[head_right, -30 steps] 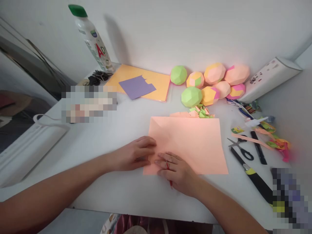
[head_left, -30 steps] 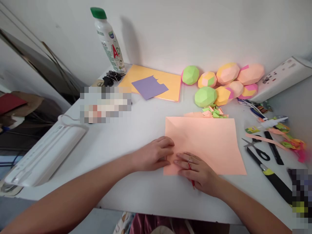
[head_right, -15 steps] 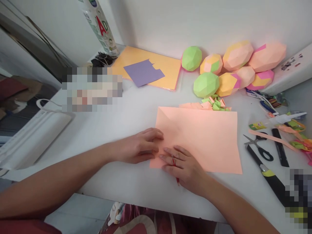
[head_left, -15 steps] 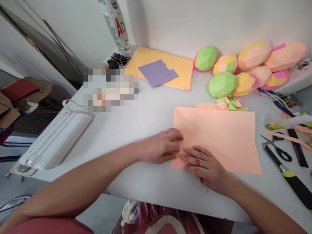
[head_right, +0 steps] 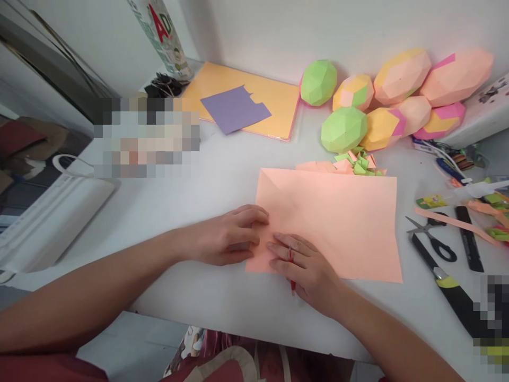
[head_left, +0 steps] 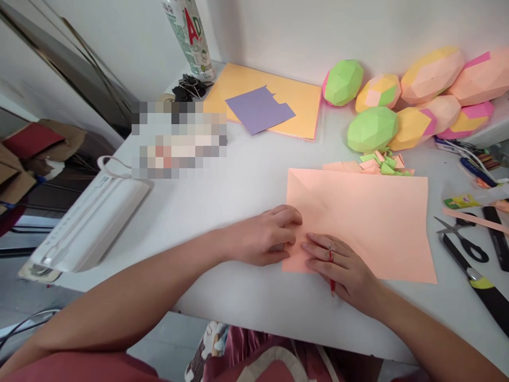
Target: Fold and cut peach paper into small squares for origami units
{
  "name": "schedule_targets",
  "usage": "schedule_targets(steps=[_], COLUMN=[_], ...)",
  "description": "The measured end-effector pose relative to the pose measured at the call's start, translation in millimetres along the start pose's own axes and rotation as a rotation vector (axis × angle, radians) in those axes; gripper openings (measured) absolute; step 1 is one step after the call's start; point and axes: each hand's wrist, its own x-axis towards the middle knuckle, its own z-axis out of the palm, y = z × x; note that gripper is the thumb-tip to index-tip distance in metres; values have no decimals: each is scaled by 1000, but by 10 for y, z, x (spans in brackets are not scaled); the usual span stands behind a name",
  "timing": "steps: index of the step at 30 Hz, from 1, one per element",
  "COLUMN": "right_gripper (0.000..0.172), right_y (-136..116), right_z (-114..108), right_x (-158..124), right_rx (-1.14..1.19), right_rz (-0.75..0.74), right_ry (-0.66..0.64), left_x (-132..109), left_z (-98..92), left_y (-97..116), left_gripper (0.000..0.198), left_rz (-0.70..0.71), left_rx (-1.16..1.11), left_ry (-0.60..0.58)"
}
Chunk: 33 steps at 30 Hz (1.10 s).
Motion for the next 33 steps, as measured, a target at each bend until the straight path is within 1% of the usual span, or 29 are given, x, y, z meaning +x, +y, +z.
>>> schedule_targets(steps=[9,19,28,33], right_gripper=[38,30,29,29], right_y=[12,6,1,11], right_z=[3,8,6,6], right_x=[-4,19,20,12], right_rx=[13,-16,4,15], right_rz=[20,2,7,4], right_ry=[-21,-4,1,-12], left_x=[-2,-17,-12,-15], left_z=[-14,-25,-41,-37], left_y=[-18,-24,-19,-33], left_gripper=[4,3,4,4], left_rz=[-7,1,-6,13], left_rx=[-28,3,-8,-8], left_ry=[-7,-14,-21,-7])
